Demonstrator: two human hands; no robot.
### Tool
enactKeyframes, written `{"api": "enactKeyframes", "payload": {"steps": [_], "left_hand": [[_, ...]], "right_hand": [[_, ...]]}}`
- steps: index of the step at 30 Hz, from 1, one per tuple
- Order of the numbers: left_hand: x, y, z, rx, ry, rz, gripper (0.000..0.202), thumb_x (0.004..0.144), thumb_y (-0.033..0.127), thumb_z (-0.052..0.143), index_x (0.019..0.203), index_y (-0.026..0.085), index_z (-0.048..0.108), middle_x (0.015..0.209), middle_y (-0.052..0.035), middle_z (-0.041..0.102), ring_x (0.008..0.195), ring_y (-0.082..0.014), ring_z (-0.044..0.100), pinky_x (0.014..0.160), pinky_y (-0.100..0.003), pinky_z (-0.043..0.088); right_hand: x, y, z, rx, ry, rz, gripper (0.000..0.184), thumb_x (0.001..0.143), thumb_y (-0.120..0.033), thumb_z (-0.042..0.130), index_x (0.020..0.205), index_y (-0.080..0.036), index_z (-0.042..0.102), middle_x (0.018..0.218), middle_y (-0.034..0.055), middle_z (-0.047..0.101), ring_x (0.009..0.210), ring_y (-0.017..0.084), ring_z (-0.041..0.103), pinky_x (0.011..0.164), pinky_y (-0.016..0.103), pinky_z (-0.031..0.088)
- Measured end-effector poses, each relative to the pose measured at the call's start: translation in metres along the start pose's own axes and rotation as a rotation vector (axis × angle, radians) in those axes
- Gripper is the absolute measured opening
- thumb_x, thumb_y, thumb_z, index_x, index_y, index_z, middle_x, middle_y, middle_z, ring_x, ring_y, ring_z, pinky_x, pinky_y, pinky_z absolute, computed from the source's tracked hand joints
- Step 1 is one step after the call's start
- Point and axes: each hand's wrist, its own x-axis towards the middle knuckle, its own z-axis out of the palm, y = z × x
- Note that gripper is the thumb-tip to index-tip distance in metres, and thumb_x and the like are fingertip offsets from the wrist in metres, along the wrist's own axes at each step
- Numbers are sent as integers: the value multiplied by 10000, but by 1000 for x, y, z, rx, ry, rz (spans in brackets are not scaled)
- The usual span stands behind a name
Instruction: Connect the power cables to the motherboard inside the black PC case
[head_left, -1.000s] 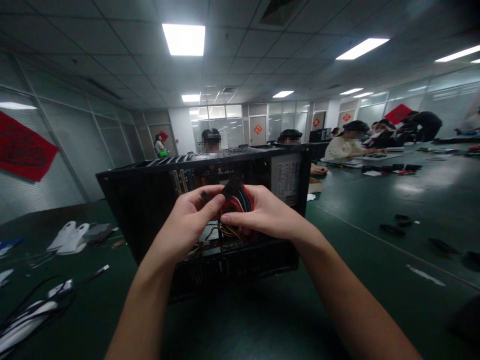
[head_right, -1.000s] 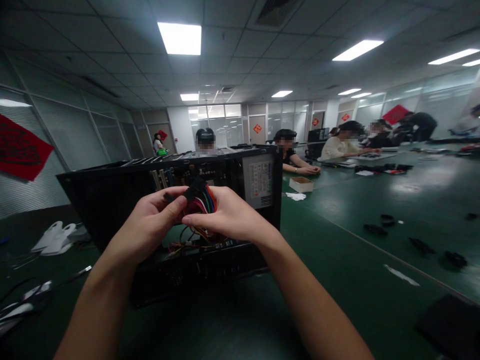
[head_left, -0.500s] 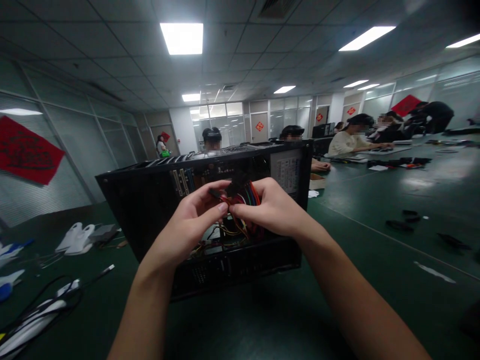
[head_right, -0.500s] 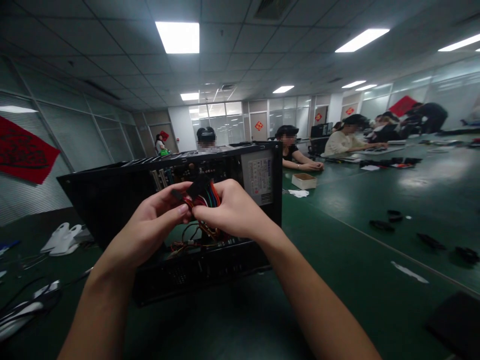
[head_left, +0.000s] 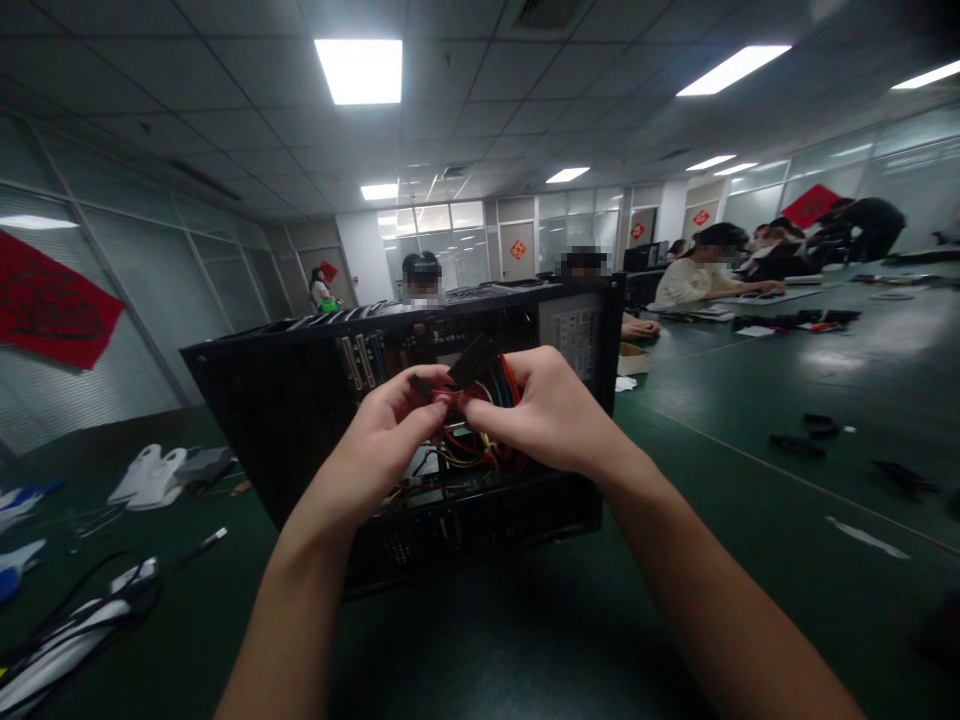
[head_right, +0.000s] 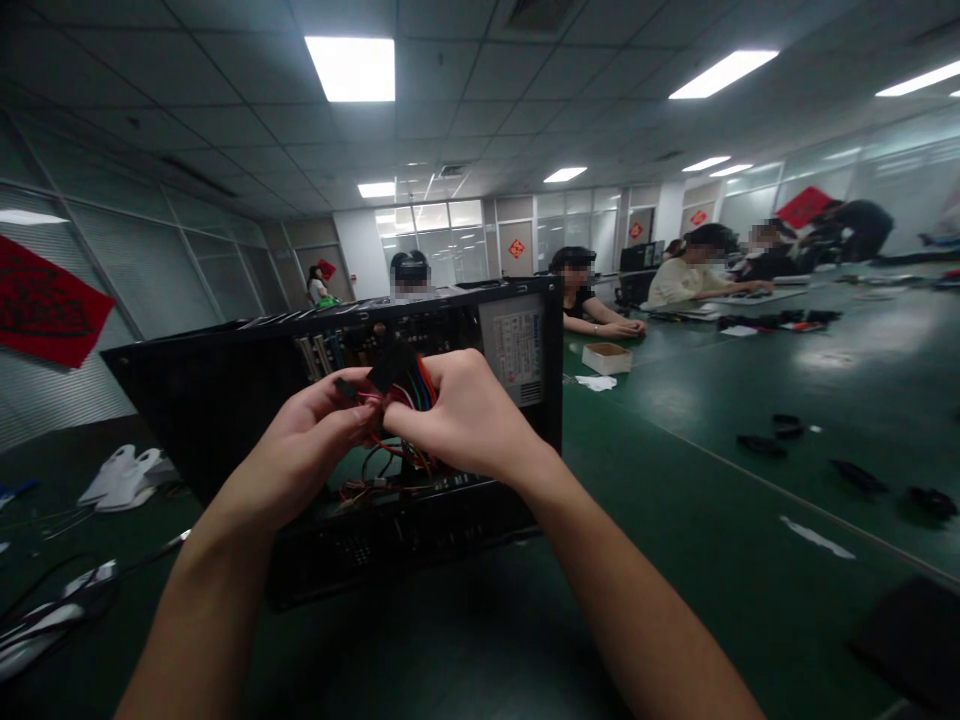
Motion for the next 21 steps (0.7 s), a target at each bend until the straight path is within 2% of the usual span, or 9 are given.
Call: {"api": "enactKeyframes", "payload": {"steps": [5,9,12,17,21], "left_hand": [[4,-2,2,112,56,69,377,799,316,702,1132,144,669,994,-77,733,922,-212,671,833,-315,523],[6,-6,0,369,104,43,234,813,347,632,853,133,717,835,-58,729,790,-209,655,728,-304,502],[4,-6,0,553,146,56,252,841,327,553,729,142,683,696,-32,676,716,-195,625,648,-276,459],[-1,0,8,831,205,150,222,884,242,477,731,170,621,690,-33,645,648,-170,590,602,-265,391],[-3,-1,17,1079,230,149,124,898,226,508,840,191,611,746,-55,659,646,-199,602,595,-290,365]], "right_hand": [[-2,-5,5,-114,39,-101,202,781,-212,620,603,-149,550,557,-34,482,545,80,405,505,213,270],[-2,-6,11,-282,97,-172,224,797,-215,633,598,-157,548,546,-28,500,532,83,399,524,232,255],[-3,-5,18,-400,116,-185,202,817,-221,637,635,-162,573,560,-14,533,528,93,411,534,247,250],[-3,1,25,-570,204,-192,166,841,-252,629,701,-164,610,580,9,570,516,115,447,544,267,252],[0,11,24,-672,317,-176,111,819,-246,636,745,-165,631,603,25,589,537,138,489,558,275,263]]}}
